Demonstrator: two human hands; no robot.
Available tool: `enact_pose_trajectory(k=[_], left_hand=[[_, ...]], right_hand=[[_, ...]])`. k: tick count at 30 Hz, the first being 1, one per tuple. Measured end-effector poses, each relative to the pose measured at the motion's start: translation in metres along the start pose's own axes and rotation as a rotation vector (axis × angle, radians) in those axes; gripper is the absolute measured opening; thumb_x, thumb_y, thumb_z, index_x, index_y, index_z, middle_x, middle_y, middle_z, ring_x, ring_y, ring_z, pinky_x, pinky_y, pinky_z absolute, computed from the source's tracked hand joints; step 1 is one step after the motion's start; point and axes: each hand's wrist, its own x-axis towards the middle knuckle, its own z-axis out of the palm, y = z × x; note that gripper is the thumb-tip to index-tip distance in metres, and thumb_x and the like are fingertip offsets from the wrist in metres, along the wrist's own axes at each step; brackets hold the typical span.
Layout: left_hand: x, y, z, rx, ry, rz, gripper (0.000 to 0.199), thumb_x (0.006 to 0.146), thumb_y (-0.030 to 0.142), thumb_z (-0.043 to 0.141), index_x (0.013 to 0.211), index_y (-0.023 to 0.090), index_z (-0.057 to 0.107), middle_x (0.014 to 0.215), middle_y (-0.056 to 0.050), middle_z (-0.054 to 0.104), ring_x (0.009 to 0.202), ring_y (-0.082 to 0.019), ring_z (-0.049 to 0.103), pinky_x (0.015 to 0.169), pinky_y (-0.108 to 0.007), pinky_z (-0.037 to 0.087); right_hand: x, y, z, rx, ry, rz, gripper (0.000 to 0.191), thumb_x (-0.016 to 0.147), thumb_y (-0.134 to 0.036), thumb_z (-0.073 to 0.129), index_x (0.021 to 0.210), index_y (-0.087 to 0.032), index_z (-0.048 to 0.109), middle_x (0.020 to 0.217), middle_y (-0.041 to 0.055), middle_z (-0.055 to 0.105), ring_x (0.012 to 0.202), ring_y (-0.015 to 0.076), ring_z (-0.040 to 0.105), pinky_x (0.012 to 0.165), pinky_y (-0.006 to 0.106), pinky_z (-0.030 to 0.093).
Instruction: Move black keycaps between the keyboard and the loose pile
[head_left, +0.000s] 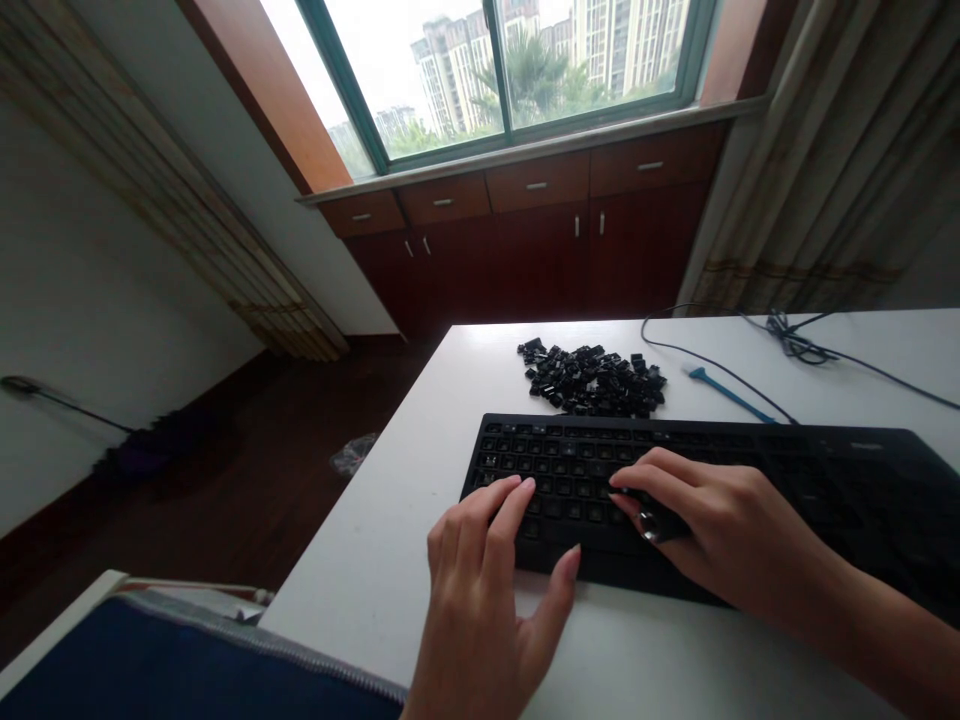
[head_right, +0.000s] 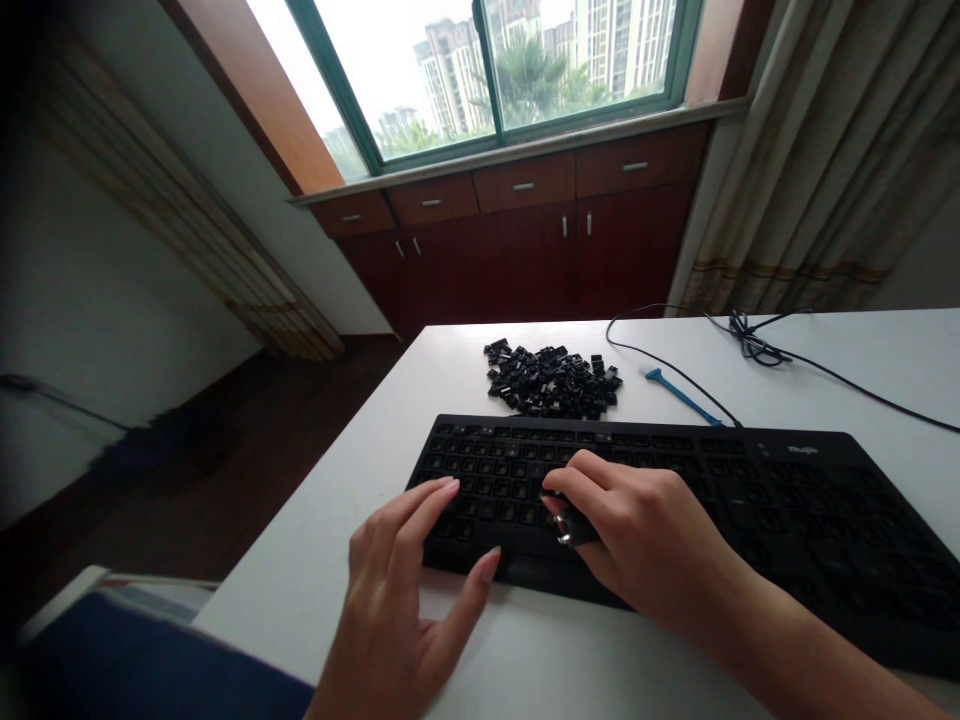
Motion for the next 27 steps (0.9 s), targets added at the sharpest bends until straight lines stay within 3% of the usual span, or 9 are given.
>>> enact_pose_trajectory(k=[9, 18, 27], left_hand=[[-0.0007, -0.0008, 0.0007, -0.067, -0.015, 0.049, 0.051, 0.089, 0.018, 0.067, 0.136, 0.01, 0.048, 0.121, -0.012, 0.064, 0.11, -0.022, 0.058, 0.1, -0.037, 0.041], [0.0029, 0.0029, -0.0003, -0.069, 0.003, -0.004, 0.046, 0.09, 0.021, 0.067, 0.133, 0.016, 0.053, 0.109, -0.006, 0.072, 0.104, -0.022, 0.061, 0.098, -0.039, 0.039], [0.0026, 0.0004, -0.0013, 0.043, -0.105, 0.015, 0.031, 0.091, 0.028, 0.067, 0.122, 0.024, 0.067, 0.135, -0.007, 0.061, 0.123, -0.028, 0.054, 0.104, -0.043, 0.035]], right_hand=[[0.0015, -0.0009, -0.0008, -0.007, 0.012, 0.0, 0.019, 0.095, -0.019, 0.056, 0.113, -0.022, 0.062, 0.097, 0.003, 0.068, 0.075, 0.0167, 0.067, 0.066, 0.029, 0.051], [0.0014, -0.0002, -0.0002, -0.021, 0.001, 0.0, 0.021, 0.095, -0.018, 0.056, 0.115, -0.022, 0.061, 0.099, 0.0039, 0.069, 0.076, 0.0167, 0.067, 0.066, 0.028, 0.051], [0.0008, -0.0017, 0.0, -0.036, 0.001, 0.008, 0.022, 0.096, -0.02, 0.055, 0.118, -0.023, 0.057, 0.101, 0.0042, 0.068, 0.077, 0.0182, 0.068, 0.066, 0.03, 0.051]])
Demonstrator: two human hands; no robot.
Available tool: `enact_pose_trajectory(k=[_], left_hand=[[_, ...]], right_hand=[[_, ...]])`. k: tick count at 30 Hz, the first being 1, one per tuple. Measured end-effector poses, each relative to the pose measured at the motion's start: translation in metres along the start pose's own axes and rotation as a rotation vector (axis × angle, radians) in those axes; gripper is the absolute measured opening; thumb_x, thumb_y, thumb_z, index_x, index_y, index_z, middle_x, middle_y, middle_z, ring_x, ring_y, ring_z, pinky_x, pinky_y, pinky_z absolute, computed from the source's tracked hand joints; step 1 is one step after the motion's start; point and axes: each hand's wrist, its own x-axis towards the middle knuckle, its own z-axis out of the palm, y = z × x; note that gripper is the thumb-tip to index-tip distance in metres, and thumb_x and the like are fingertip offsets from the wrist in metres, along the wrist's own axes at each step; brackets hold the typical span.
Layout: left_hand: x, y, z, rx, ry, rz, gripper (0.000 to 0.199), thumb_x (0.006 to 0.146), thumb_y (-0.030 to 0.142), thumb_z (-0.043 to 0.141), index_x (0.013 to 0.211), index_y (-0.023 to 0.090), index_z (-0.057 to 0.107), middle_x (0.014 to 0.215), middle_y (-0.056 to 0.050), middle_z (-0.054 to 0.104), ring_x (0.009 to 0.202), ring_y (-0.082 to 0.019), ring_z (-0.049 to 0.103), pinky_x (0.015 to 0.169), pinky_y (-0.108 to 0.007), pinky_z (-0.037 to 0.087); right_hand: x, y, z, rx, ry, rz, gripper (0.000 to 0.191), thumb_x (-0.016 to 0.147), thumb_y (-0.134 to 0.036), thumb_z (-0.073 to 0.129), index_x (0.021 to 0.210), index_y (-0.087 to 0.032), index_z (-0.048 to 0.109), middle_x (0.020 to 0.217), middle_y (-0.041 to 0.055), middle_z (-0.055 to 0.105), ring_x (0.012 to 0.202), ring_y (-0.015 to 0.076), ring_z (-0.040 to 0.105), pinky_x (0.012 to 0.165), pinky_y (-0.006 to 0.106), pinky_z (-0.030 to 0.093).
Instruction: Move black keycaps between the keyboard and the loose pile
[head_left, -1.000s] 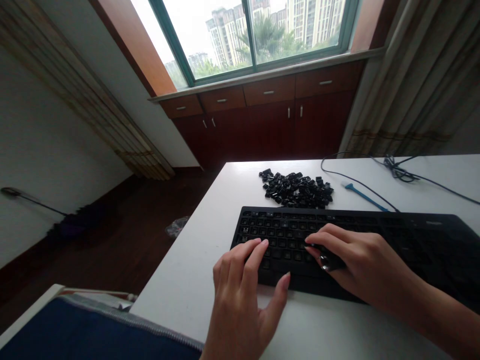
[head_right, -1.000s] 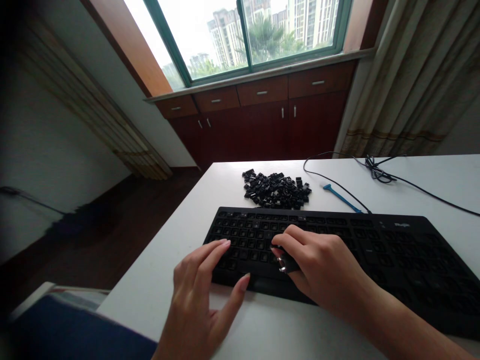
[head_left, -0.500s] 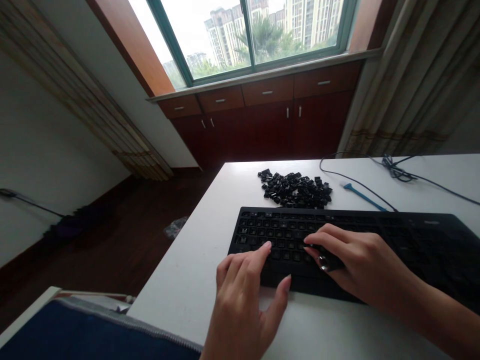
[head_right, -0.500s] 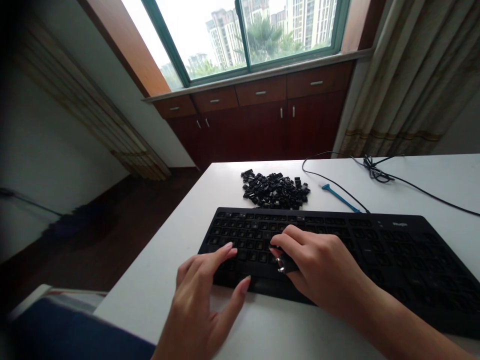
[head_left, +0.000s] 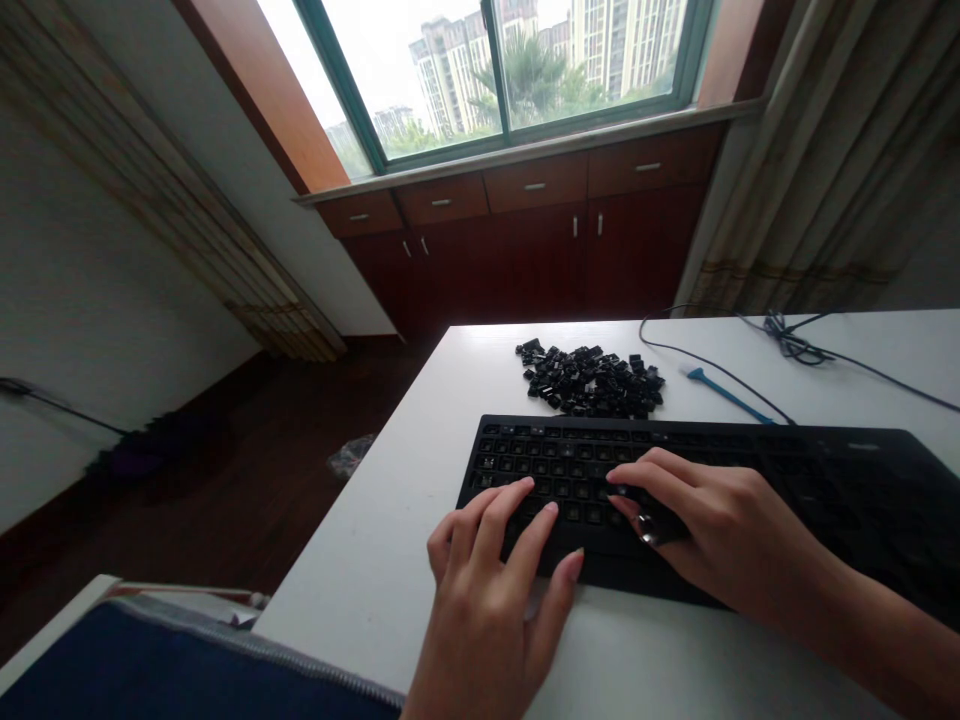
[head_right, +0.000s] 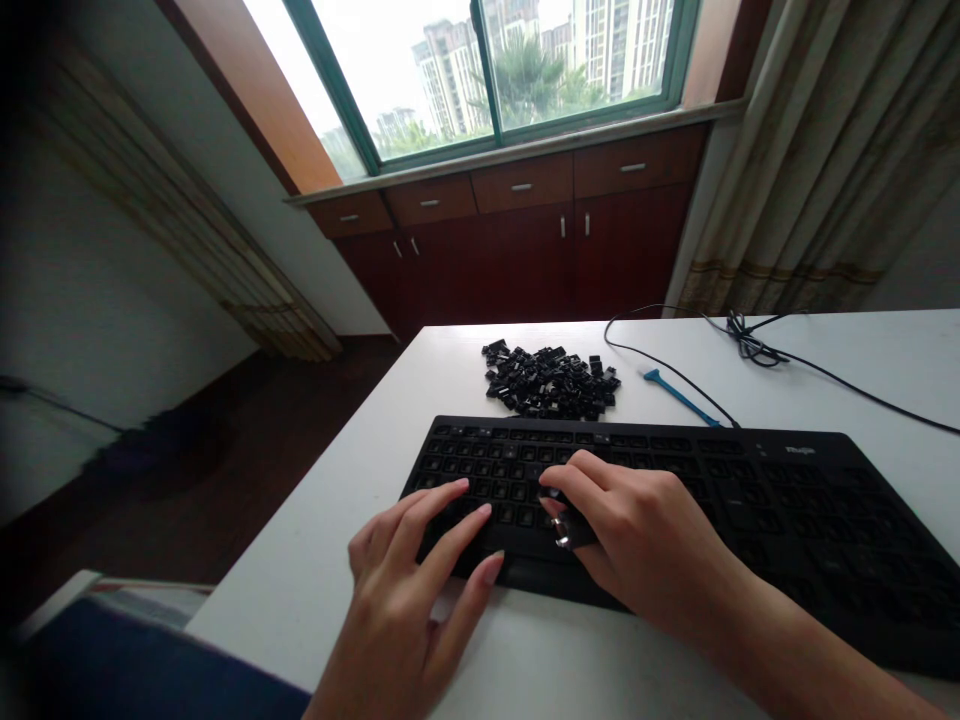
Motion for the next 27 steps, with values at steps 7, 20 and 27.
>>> enact_pose_trajectory(k=[7, 20, 27], left_hand=[[-0.0024, -0.0014, 0.0013, -0.013, -0.005, 0.008, 0.033, 0.091, 0.028, 0.067, 0.124, 0.023, 0.065, 0.135, -0.009, 0.06, 0.123, -0.027, 0.054, 0.104, -0.043, 0.035], [0.0037, 0.0026, -0.0032, 0.014, -0.063, 0.054, 0.036, 0.091, 0.041, 0.066, 0.125, 0.028, 0.066, 0.141, -0.008, 0.055, 0.127, -0.029, 0.051, 0.103, -0.042, 0.034], [0.005, 0.0041, -0.0034, 0.033, -0.127, 0.138, 0.043, 0.093, 0.046, 0.062, 0.134, 0.031, 0.06, 0.147, -0.009, 0.049, 0.13, -0.029, 0.046, 0.103, -0.043, 0.036]], right_hand=[[0.0005, 0.0005, 0.0002, 0.011, 0.007, 0.001, 0.022, 0.096, -0.019, 0.056, 0.118, -0.023, 0.057, 0.099, 0.0035, 0.068, 0.076, 0.0174, 0.067, 0.065, 0.029, 0.051], [0.0001, 0.0005, 0.0004, 0.009, -0.019, 0.005, 0.023, 0.094, -0.017, 0.056, 0.116, -0.022, 0.059, 0.1, 0.0047, 0.068, 0.077, 0.0172, 0.067, 0.066, 0.029, 0.05], [0.0008, 0.0048, -0.006, 0.029, 0.024, 0.016, 0.03, 0.093, -0.017, 0.059, 0.122, -0.024, 0.056, 0.106, 0.0037, 0.069, 0.083, 0.0184, 0.069, 0.071, 0.03, 0.054]])
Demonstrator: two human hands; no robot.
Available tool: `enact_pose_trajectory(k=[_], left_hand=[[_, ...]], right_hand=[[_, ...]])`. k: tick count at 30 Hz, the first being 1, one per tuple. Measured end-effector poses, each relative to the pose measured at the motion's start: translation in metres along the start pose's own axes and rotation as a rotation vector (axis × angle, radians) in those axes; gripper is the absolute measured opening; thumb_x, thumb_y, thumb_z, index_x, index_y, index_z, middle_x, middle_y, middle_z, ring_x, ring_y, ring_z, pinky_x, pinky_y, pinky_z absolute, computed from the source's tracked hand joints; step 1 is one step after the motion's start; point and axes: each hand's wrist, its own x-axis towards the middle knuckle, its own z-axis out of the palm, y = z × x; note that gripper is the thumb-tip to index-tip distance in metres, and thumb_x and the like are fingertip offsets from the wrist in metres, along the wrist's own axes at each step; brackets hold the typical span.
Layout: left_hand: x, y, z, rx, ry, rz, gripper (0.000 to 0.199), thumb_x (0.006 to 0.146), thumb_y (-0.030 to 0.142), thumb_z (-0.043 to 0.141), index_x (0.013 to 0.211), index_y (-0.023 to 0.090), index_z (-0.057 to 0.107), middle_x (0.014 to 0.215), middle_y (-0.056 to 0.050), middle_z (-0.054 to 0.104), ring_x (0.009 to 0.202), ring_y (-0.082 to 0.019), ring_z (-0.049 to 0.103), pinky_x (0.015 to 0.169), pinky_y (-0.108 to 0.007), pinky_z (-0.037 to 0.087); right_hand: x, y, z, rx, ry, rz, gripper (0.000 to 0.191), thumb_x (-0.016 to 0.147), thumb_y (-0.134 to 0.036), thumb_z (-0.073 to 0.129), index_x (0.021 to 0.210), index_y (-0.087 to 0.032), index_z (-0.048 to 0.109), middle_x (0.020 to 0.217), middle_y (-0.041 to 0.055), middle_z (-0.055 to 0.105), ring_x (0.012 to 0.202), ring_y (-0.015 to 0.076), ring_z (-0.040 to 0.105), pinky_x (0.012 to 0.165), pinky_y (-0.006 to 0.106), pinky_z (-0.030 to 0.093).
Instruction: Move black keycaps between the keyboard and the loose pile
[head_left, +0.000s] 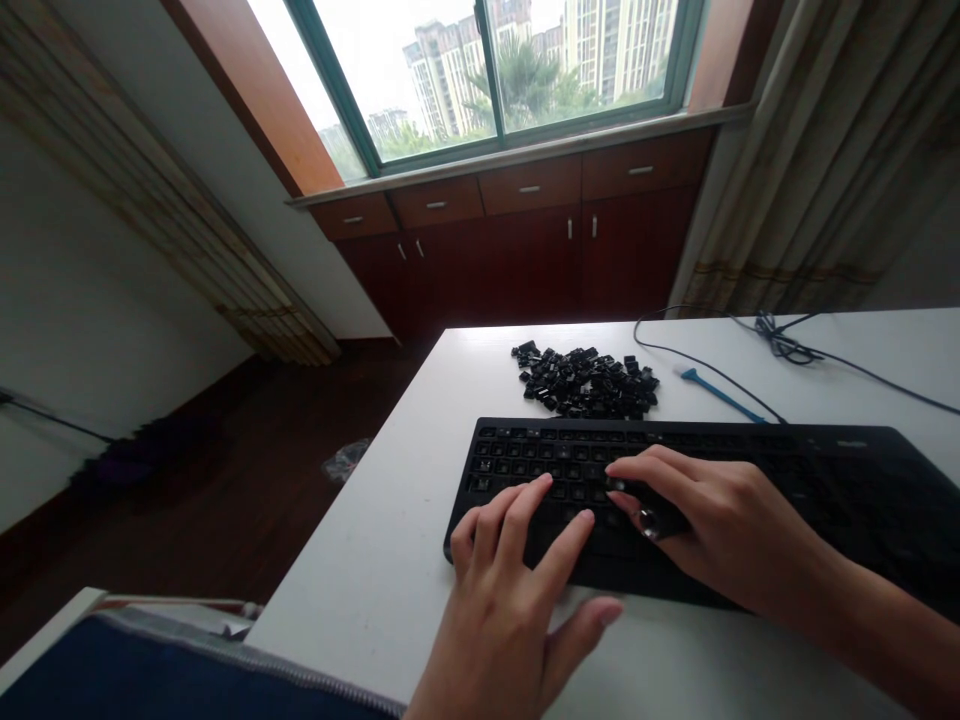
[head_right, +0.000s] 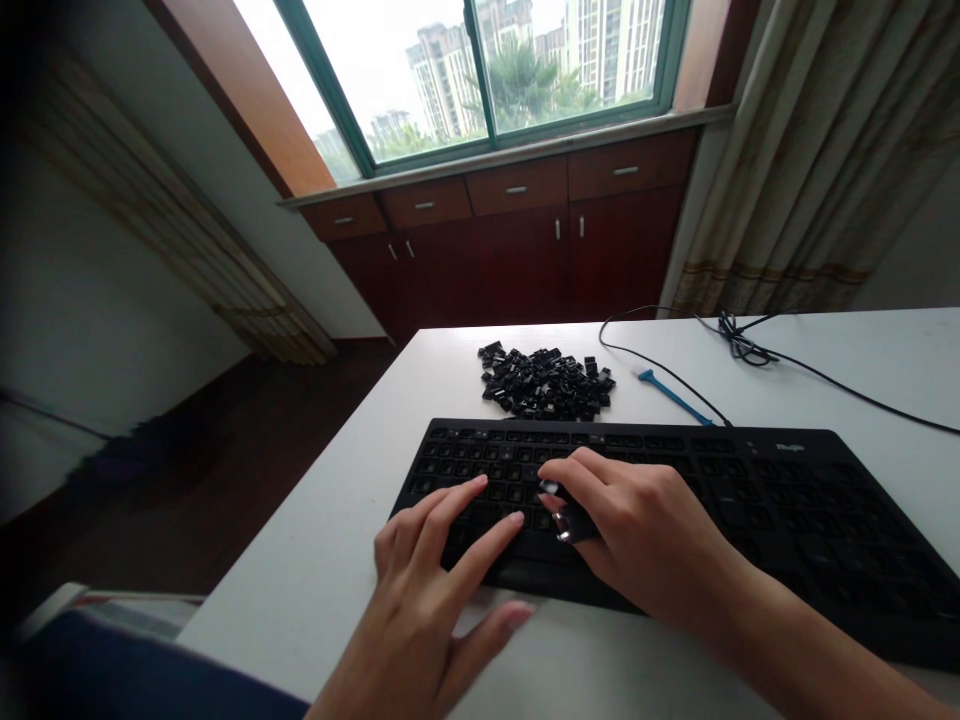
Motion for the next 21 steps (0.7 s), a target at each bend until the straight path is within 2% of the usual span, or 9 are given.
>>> enact_pose_trajectory(k=[4, 7, 15, 21], left_hand=[[0.001, -0.001, 0.002, -0.001, -0.01, 0.009, 0.041, 0.093, 0.046, 0.061, 0.131, 0.031, 0.062, 0.148, -0.009, 0.048, 0.13, -0.03, 0.045, 0.103, -0.044, 0.037], [0.002, -0.001, 0.003, -0.013, -0.006, 0.007, 0.04, 0.093, 0.046, 0.061, 0.131, 0.031, 0.063, 0.148, -0.009, 0.049, 0.128, -0.031, 0.046, 0.102, -0.046, 0.037], [0.003, -0.001, 0.005, -0.024, 0.007, 0.022, 0.041, 0.093, 0.046, 0.061, 0.13, 0.029, 0.063, 0.146, -0.011, 0.049, 0.128, -0.032, 0.046, 0.102, -0.047, 0.036], [0.002, -0.002, 0.007, -0.039, 0.017, 0.015, 0.04, 0.093, 0.044, 0.061, 0.13, 0.03, 0.063, 0.146, -0.01, 0.049, 0.128, -0.032, 0.046, 0.102, -0.046, 0.036]], right_hand=[[0.003, 0.009, -0.014, -0.057, 0.152, 0.082, 0.027, 0.094, -0.022, 0.061, 0.12, -0.025, 0.058, 0.114, 0.003, 0.07, 0.087, 0.0186, 0.071, 0.078, 0.031, 0.056], [0.005, 0.014, -0.022, -0.122, 0.228, 0.129, 0.021, 0.095, -0.027, 0.062, 0.116, -0.025, 0.061, 0.112, 0.0034, 0.07, 0.087, 0.0193, 0.072, 0.081, 0.033, 0.057], [0.008, 0.014, -0.025, -0.105, 0.265, 0.105, 0.013, 0.095, -0.026, 0.062, 0.108, -0.024, 0.065, 0.111, 0.0031, 0.072, 0.092, 0.0184, 0.071, 0.088, 0.033, 0.057], [0.01, 0.014, -0.029, -0.092, 0.258, 0.112, 0.011, 0.095, -0.026, 0.063, 0.106, -0.023, 0.066, 0.109, 0.0023, 0.073, 0.093, 0.0174, 0.071, 0.086, 0.032, 0.056]])
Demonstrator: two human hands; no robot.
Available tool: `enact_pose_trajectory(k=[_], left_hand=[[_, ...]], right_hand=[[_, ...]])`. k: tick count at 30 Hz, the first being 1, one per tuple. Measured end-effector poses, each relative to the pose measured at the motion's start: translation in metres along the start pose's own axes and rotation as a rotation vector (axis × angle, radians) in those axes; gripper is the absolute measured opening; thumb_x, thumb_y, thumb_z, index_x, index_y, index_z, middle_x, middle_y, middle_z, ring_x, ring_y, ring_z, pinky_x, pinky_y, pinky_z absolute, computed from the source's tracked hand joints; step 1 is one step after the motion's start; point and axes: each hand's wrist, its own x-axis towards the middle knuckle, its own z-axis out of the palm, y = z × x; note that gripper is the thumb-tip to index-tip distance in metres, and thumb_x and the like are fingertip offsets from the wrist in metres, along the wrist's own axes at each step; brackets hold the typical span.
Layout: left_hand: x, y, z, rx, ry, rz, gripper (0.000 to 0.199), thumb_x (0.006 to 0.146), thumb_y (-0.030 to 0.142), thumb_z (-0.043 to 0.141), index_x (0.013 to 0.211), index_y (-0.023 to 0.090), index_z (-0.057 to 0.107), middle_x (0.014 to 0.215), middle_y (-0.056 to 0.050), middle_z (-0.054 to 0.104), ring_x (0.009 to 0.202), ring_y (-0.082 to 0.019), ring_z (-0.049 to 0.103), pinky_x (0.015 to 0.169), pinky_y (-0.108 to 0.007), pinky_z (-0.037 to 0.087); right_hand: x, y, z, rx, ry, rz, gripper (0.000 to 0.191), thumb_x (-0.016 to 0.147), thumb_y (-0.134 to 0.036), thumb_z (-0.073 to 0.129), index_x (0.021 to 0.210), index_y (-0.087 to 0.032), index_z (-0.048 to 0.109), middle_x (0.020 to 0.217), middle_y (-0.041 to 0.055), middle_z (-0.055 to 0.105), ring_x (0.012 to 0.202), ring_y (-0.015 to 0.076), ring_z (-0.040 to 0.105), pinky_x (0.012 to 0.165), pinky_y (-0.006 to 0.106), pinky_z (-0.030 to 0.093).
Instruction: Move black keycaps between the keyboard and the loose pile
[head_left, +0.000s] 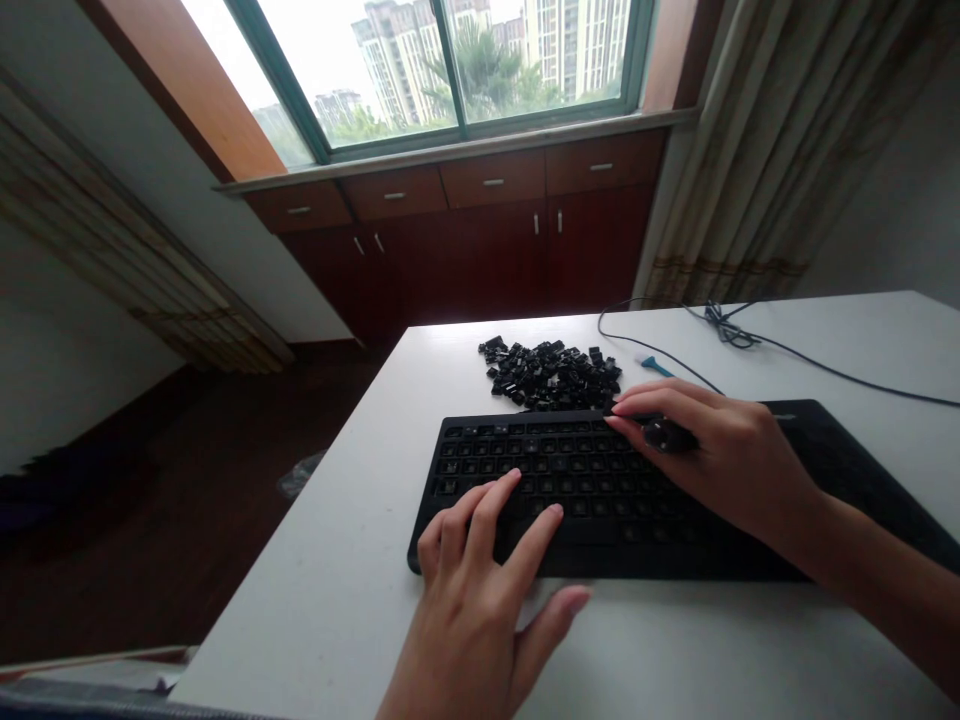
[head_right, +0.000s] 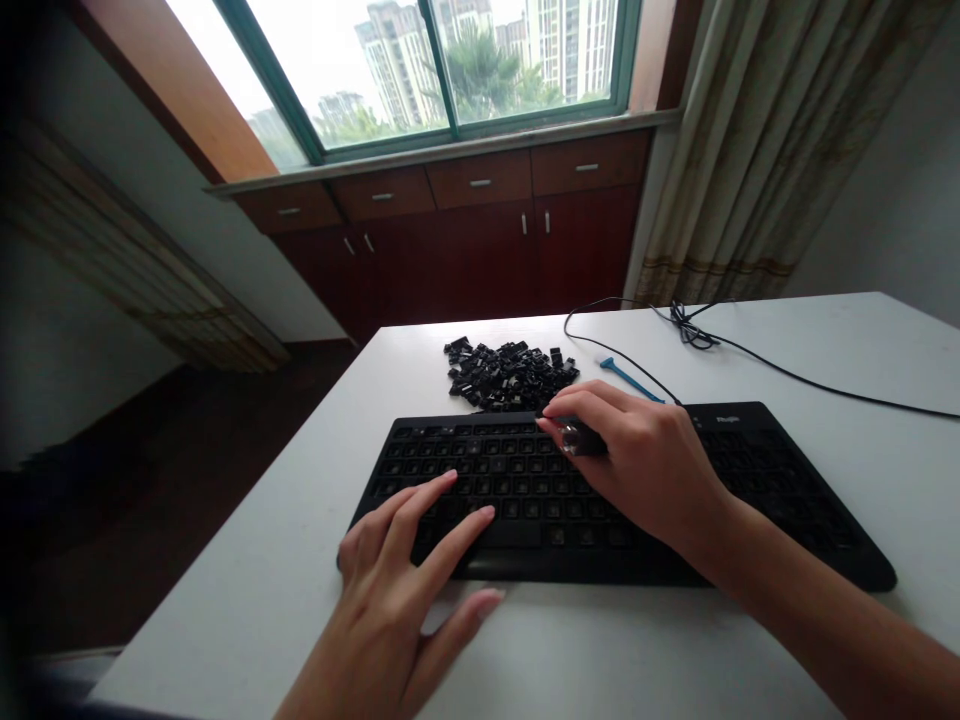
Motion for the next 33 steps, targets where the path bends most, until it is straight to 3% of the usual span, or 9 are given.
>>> enact_pose_trajectory(k=[7, 14, 28, 33], left_hand=[[-0.003, -0.005, 0.001, 0.063, -0.074, 0.056, 0.047, 0.093, 0.036, 0.063, 0.139, 0.028, 0.056, 0.152, -0.012, 0.04, 0.132, -0.034, 0.042, 0.103, -0.048, 0.034], [-0.004, -0.006, 0.001, 0.092, -0.106, 0.06, 0.05, 0.093, 0.039, 0.062, 0.141, 0.029, 0.053, 0.154, -0.011, 0.038, 0.134, -0.034, 0.04, 0.104, -0.048, 0.034], [-0.006, -0.003, 0.002, 0.102, -0.103, 0.057, 0.051, 0.093, 0.045, 0.061, 0.14, 0.028, 0.053, 0.155, -0.011, 0.038, 0.133, -0.034, 0.042, 0.103, -0.049, 0.037], [-0.005, -0.004, 0.003, 0.083, -0.087, 0.05, 0.052, 0.092, 0.045, 0.062, 0.141, 0.029, 0.052, 0.155, -0.01, 0.038, 0.132, -0.035, 0.042, 0.103, -0.049, 0.038]], right_hand=[[0.0, 0.012, 0.001, -0.027, -0.044, 0.055, 0.01, 0.095, -0.026, 0.063, 0.103, -0.023, 0.068, 0.109, 0.0014, 0.073, 0.091, 0.0176, 0.071, 0.086, 0.032, 0.055], [0.001, 0.023, 0.007, -0.042, -0.091, 0.122, 0.009, 0.094, -0.028, 0.063, 0.1, -0.024, 0.068, 0.106, 0.0002, 0.073, 0.089, 0.0186, 0.07, 0.083, 0.032, 0.054], [0.001, 0.027, 0.009, -0.059, -0.12, 0.175, 0.007, 0.094, -0.03, 0.063, 0.098, -0.026, 0.067, 0.104, -0.0028, 0.072, 0.087, 0.0185, 0.07, 0.08, 0.033, 0.053], [0.0, 0.022, 0.007, -0.016, -0.121, 0.132, 0.009, 0.095, -0.028, 0.063, 0.1, -0.025, 0.068, 0.105, -0.0015, 0.073, 0.089, 0.0183, 0.07, 0.082, 0.033, 0.053]])
